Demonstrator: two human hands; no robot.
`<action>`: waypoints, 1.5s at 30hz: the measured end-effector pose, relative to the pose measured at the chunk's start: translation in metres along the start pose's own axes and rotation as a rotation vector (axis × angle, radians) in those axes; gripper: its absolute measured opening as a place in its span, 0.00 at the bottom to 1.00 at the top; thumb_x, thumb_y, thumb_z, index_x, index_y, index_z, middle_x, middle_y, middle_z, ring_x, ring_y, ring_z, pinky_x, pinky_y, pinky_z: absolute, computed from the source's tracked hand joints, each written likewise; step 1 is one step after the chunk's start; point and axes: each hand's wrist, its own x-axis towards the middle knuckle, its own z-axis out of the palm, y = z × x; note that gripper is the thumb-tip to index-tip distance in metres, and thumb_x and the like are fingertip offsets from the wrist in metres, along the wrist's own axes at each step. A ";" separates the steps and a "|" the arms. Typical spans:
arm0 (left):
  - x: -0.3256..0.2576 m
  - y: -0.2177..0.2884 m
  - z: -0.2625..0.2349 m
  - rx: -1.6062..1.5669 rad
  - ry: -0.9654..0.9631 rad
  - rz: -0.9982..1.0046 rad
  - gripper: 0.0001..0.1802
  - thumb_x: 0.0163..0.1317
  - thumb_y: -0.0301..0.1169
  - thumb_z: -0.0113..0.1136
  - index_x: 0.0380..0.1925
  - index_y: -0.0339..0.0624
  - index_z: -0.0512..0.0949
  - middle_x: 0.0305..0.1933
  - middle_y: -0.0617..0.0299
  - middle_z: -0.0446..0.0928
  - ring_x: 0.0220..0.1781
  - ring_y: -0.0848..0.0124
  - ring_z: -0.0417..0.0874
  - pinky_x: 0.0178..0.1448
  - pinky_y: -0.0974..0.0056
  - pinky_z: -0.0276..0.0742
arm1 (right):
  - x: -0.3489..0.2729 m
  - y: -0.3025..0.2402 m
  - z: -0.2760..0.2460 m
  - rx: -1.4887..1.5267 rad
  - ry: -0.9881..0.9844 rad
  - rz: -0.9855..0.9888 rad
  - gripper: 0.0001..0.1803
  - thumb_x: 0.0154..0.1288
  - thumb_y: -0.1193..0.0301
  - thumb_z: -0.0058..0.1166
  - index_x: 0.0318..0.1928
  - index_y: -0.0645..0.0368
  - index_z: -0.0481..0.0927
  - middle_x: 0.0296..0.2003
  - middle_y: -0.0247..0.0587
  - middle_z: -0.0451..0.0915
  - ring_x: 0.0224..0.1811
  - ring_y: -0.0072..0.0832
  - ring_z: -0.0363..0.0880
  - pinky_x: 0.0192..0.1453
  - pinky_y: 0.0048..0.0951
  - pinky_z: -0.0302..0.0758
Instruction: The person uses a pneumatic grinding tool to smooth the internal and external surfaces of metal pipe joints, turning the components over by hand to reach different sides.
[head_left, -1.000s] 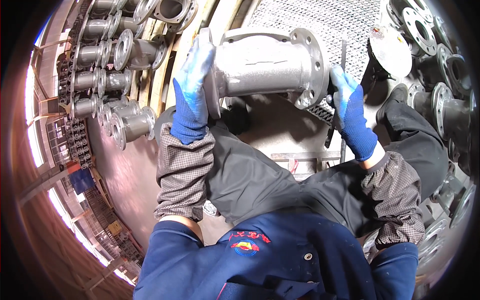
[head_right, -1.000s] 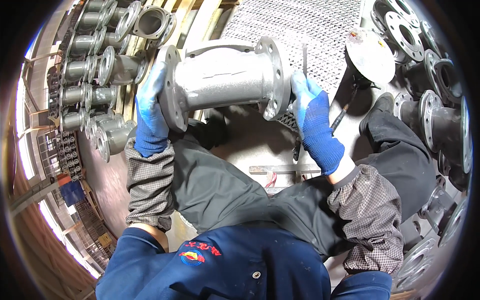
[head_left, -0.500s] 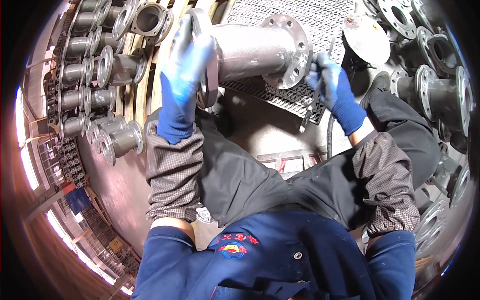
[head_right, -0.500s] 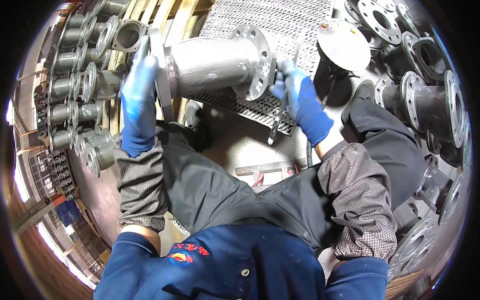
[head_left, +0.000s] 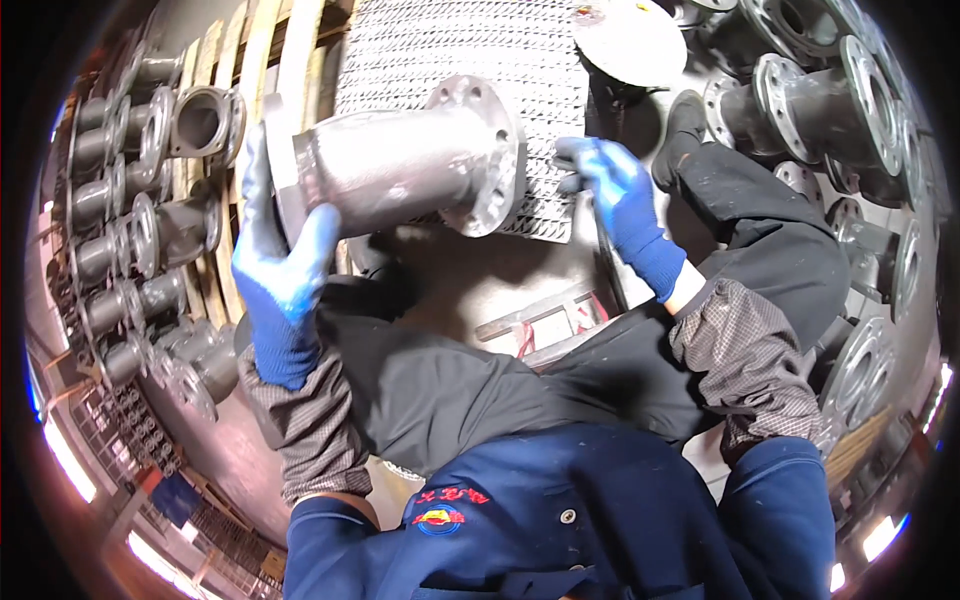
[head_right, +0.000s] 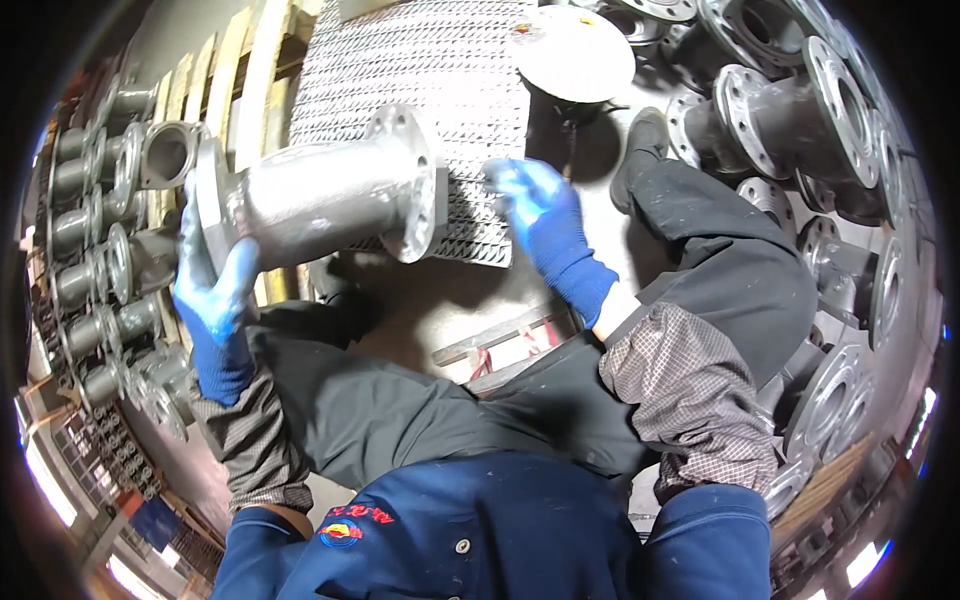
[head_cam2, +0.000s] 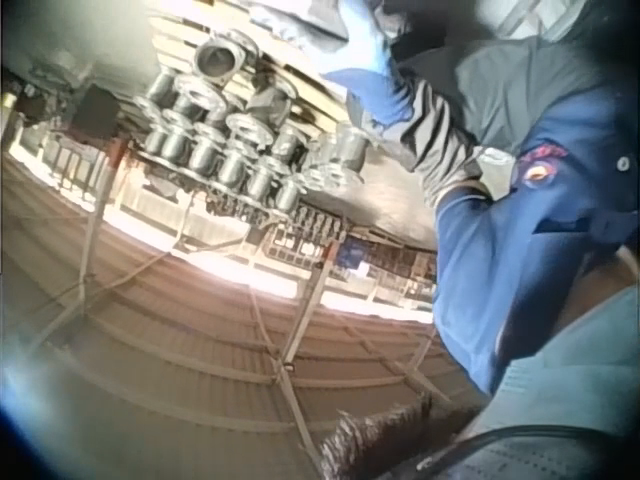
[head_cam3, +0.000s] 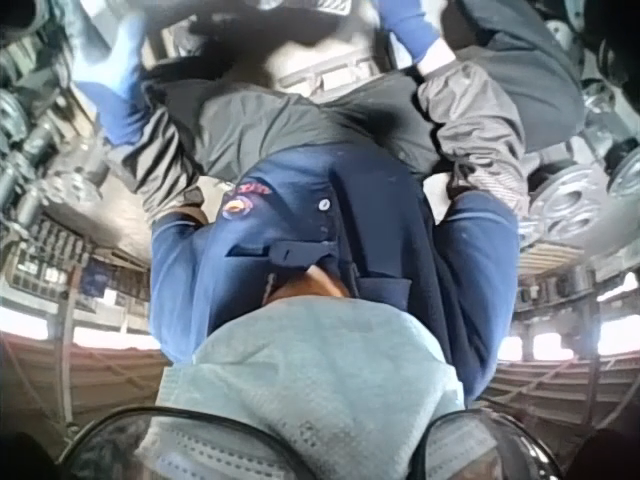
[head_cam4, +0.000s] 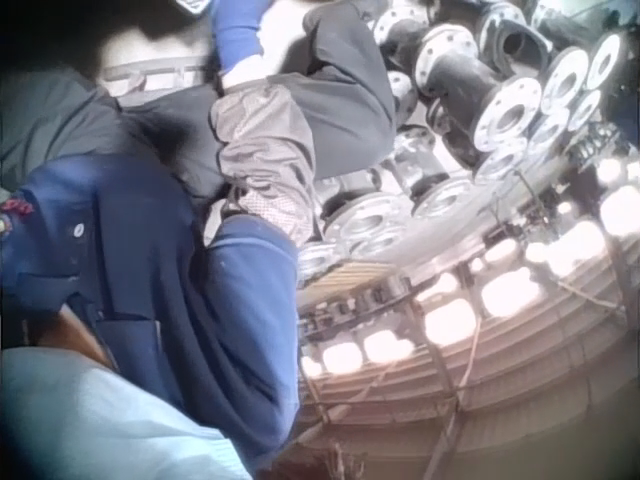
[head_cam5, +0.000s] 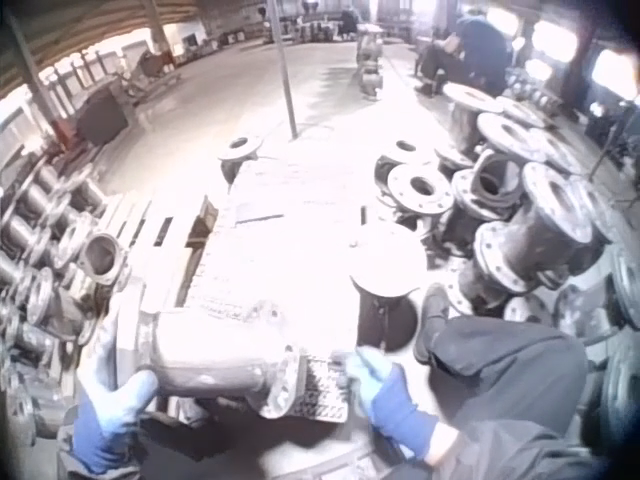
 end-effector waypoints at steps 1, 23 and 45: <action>-0.002 0.002 -0.004 -0.001 -0.014 -0.037 0.37 0.51 0.21 0.58 0.63 0.29 0.59 0.63 0.49 0.66 0.62 0.67 0.67 0.66 0.66 0.60 | 0.009 -0.009 -0.014 -0.062 0.151 0.094 0.19 0.69 0.64 0.44 0.48 0.69 0.73 0.37 0.46 0.79 0.31 0.28 0.77 0.35 0.24 0.74; -0.002 0.001 -0.008 -0.012 0.005 -0.146 0.38 0.51 0.22 0.57 0.64 0.28 0.57 0.65 0.52 0.63 0.63 0.69 0.65 0.65 0.67 0.60 | 0.019 0.105 -0.086 -1.153 0.473 0.336 0.21 0.56 0.51 0.51 0.33 0.57 0.81 0.31 0.51 0.80 0.36 0.49 0.79 0.42 0.41 0.73; -0.008 -0.049 -0.018 0.307 0.030 0.502 0.27 0.73 0.38 0.33 0.64 0.29 0.57 0.63 0.48 0.63 0.65 0.64 0.65 0.67 0.63 0.62 | -0.051 -0.090 0.166 -0.421 -0.732 -0.040 0.18 0.59 0.57 0.56 0.38 0.59 0.82 0.25 0.49 0.80 0.22 0.28 0.79 0.30 0.29 0.75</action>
